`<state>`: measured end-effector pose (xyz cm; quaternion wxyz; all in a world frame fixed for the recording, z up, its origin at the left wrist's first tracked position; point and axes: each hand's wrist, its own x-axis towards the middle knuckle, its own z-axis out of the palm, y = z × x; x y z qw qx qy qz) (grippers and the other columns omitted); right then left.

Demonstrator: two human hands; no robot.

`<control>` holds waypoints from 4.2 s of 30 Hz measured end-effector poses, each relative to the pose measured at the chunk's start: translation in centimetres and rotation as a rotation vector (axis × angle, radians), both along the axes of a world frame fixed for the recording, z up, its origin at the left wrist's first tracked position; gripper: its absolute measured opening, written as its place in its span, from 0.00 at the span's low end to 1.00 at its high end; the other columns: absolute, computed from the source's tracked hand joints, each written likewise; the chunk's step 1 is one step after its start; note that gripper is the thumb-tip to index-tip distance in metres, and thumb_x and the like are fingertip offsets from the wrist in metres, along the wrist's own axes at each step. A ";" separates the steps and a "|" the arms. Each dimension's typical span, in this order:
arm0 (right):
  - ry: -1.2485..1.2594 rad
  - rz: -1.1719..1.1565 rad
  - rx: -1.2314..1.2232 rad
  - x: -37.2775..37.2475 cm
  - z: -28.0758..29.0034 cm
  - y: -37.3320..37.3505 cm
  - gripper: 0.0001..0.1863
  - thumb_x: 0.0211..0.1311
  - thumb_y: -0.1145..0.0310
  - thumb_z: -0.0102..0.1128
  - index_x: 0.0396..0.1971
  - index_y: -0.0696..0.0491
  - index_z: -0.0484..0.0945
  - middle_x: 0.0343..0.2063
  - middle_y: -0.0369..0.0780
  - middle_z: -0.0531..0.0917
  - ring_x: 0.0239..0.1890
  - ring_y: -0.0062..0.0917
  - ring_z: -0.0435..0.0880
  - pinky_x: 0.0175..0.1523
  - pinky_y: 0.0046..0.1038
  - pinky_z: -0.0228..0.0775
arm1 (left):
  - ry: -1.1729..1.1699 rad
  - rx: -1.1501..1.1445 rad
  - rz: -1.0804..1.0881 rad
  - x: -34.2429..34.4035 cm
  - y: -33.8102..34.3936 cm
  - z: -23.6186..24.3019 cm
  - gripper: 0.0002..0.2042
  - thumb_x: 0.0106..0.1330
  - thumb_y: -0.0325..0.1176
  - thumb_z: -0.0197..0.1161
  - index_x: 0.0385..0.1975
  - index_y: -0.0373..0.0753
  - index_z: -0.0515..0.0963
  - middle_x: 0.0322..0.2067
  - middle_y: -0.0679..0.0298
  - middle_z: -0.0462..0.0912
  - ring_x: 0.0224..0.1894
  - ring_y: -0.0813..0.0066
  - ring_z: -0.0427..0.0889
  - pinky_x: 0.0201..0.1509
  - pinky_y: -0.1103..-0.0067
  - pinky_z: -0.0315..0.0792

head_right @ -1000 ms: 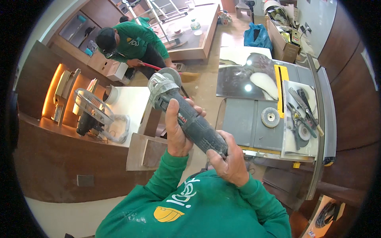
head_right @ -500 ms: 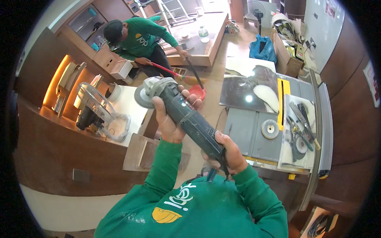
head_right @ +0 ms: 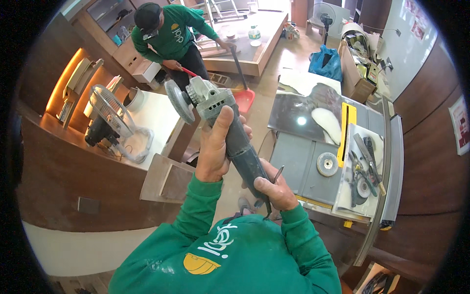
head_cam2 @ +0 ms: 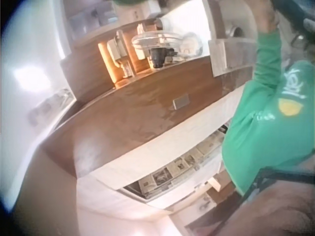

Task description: The person disassembles a handheld angle grinder by removing the rear casing and internal components. They use a screwdriver to loosen screws and manipulate the internal wiring and switch mechanism. The person then reassembles the tool, securing the casing back in place.

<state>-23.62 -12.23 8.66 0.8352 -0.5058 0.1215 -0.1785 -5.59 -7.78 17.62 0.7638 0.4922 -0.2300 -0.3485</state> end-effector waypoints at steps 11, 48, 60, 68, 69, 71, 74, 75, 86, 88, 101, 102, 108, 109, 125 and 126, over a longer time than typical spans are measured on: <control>-0.040 -0.210 -0.358 -0.4 3.0 1.6 0.48 0.60 0.57 0.75 0.76 0.60 0.64 0.57 0.44 0.81 0.56 0.28 0.82 0.63 0.33 0.74 | 0.204 -0.176 -0.101 0.5 -0.1 1.1 0.24 0.72 0.53 0.74 0.47 0.36 0.78 0.33 0.62 0.83 0.33 0.68 0.89 0.38 0.71 0.87; 0.008 -0.143 -0.463 1.8 8.2 3.1 0.42 0.63 0.60 0.78 0.73 0.59 0.70 0.59 0.51 0.85 0.58 0.35 0.87 0.64 0.37 0.77 | 0.392 -0.538 -0.254 3.6 3.6 -1.0 0.30 0.73 0.52 0.70 0.63 0.36 0.72 0.45 0.61 0.83 0.46 0.66 0.86 0.55 0.63 0.84; 0.066 -0.118 -0.595 -1.5 9.2 5.1 0.44 0.60 0.64 0.80 0.74 0.58 0.68 0.55 0.51 0.87 0.52 0.34 0.90 0.59 0.33 0.80 | 0.485 -0.747 -0.254 7.2 4.7 -0.1 0.31 0.75 0.55 0.66 0.63 0.34 0.69 0.46 0.59 0.80 0.45 0.63 0.84 0.54 0.62 0.84; 0.060 0.205 -0.069 -1.8 5.0 2.7 0.34 0.71 0.51 0.67 0.66 0.60 0.75 0.43 0.41 0.87 0.39 0.26 0.90 0.44 0.26 0.80 | 0.328 -0.294 0.053 5.7 4.8 1.6 0.28 0.76 0.57 0.66 0.55 0.34 0.77 0.42 0.58 0.87 0.41 0.63 0.90 0.46 0.65 0.88; 0.077 0.195 -0.015 -1.6 4.2 2.3 0.34 0.72 0.46 0.65 0.64 0.60 0.76 0.41 0.41 0.87 0.37 0.25 0.89 0.42 0.26 0.79 | 0.295 -0.232 0.081 5.4 4.4 1.7 0.29 0.76 0.58 0.66 0.55 0.33 0.77 0.43 0.57 0.88 0.42 0.62 0.90 0.45 0.64 0.88; 0.111 0.175 0.098 -1.5 2.8 1.5 0.37 0.73 0.37 0.60 0.60 0.59 0.78 0.39 0.41 0.87 0.34 0.25 0.88 0.38 0.26 0.78 | 0.313 -0.270 0.036 5.2 4.4 1.5 0.23 0.78 0.50 0.63 0.56 0.34 0.78 0.45 0.54 0.87 0.47 0.58 0.90 0.52 0.58 0.86; 0.042 0.215 0.320 -1.9 -0.5 -0.2 0.41 0.78 0.32 0.49 0.61 0.60 0.79 0.35 0.44 0.88 0.31 0.26 0.88 0.31 0.27 0.78 | 0.325 -0.369 -0.080 5.6 4.5 0.2 0.20 0.78 0.40 0.56 0.62 0.34 0.77 0.51 0.52 0.86 0.55 0.54 0.87 0.63 0.53 0.81; 0.017 0.225 0.395 -2.1 -1.2 -0.6 0.42 0.79 0.31 0.46 0.61 0.60 0.79 0.34 0.45 0.88 0.30 0.27 0.88 0.29 0.27 0.79 | 0.307 -0.339 -0.069 5.3 4.2 0.0 0.20 0.79 0.41 0.56 0.62 0.34 0.76 0.51 0.53 0.86 0.56 0.56 0.86 0.63 0.54 0.81; 0.178 0.020 0.202 -4.9 -4.7 -0.2 0.57 0.75 0.20 0.32 0.70 0.65 0.72 0.53 0.53 0.88 0.45 0.28 0.90 0.49 0.25 0.83 | 0.235 0.063 -0.072 1.2 1.7 -5.8 0.23 0.77 0.45 0.70 0.62 0.37 0.77 0.50 0.63 0.86 0.49 0.71 0.88 0.54 0.65 0.84; 0.222 0.000 0.206 -5.4 -5.1 -0.3 0.58 0.74 0.19 0.32 0.71 0.65 0.71 0.55 0.51 0.88 0.45 0.26 0.89 0.50 0.25 0.82 | 0.233 0.129 -0.087 0.2 1.6 -6.6 0.23 0.75 0.46 0.72 0.60 0.38 0.78 0.48 0.64 0.86 0.47 0.73 0.88 0.50 0.67 0.85; 0.317 -0.225 0.093 -6.2 -2.9 -2.2 0.37 0.83 0.42 0.50 0.71 0.62 0.72 0.47 0.38 0.87 0.43 0.18 0.83 0.49 0.22 0.76 | 0.349 0.298 -0.181 -4.7 -0.6 -12.5 0.24 0.70 0.47 0.78 0.55 0.35 0.79 0.44 0.63 0.87 0.41 0.74 0.88 0.45 0.72 0.85; 0.314 -0.224 0.096 -5.9 -2.9 -2.5 0.36 0.83 0.45 0.52 0.71 0.62 0.73 0.47 0.37 0.86 0.43 0.17 0.82 0.48 0.21 0.75 | 0.350 0.302 -0.173 -5.1 -0.9 -13.2 0.24 0.69 0.46 0.79 0.53 0.35 0.80 0.43 0.64 0.87 0.39 0.75 0.88 0.42 0.74 0.85; 0.401 -0.211 0.133 -6.8 -3.5 -3.4 0.28 0.77 0.54 0.58 0.66 0.60 0.76 0.44 0.31 0.83 0.40 0.14 0.78 0.44 0.19 0.70 | 0.326 0.358 -0.227 -6.5 -1.5 -15.2 0.23 0.71 0.48 0.77 0.52 0.35 0.81 0.41 0.65 0.87 0.40 0.75 0.87 0.47 0.75 0.83; 0.423 -0.207 0.121 -7.0 -3.8 -3.6 0.27 0.77 0.55 0.58 0.64 0.60 0.77 0.43 0.31 0.82 0.40 0.13 0.77 0.44 0.19 0.70 | 0.328 0.362 -0.238 -6.6 -1.5 -15.2 0.24 0.71 0.49 0.77 0.52 0.34 0.81 0.41 0.65 0.87 0.39 0.76 0.87 0.46 0.75 0.83; 0.239 -0.310 0.216 -5.6 -4.2 -1.6 0.33 0.71 0.56 0.62 0.68 0.59 0.69 0.47 0.45 0.87 0.38 0.23 0.87 0.45 0.25 0.83 | 0.094 0.495 -0.329 -4.5 -3.4 -13.6 0.25 0.72 0.49 0.76 0.51 0.29 0.81 0.41 0.61 0.87 0.39 0.75 0.88 0.43 0.76 0.84; 0.214 -0.314 0.258 -5.9 -4.4 -1.9 0.33 0.71 0.55 0.62 0.68 0.59 0.70 0.47 0.46 0.87 0.37 0.23 0.88 0.44 0.25 0.84 | 0.053 0.522 -0.333 -4.7 -3.4 -13.6 0.25 0.73 0.48 0.75 0.51 0.28 0.81 0.42 0.60 0.87 0.40 0.74 0.88 0.43 0.76 0.84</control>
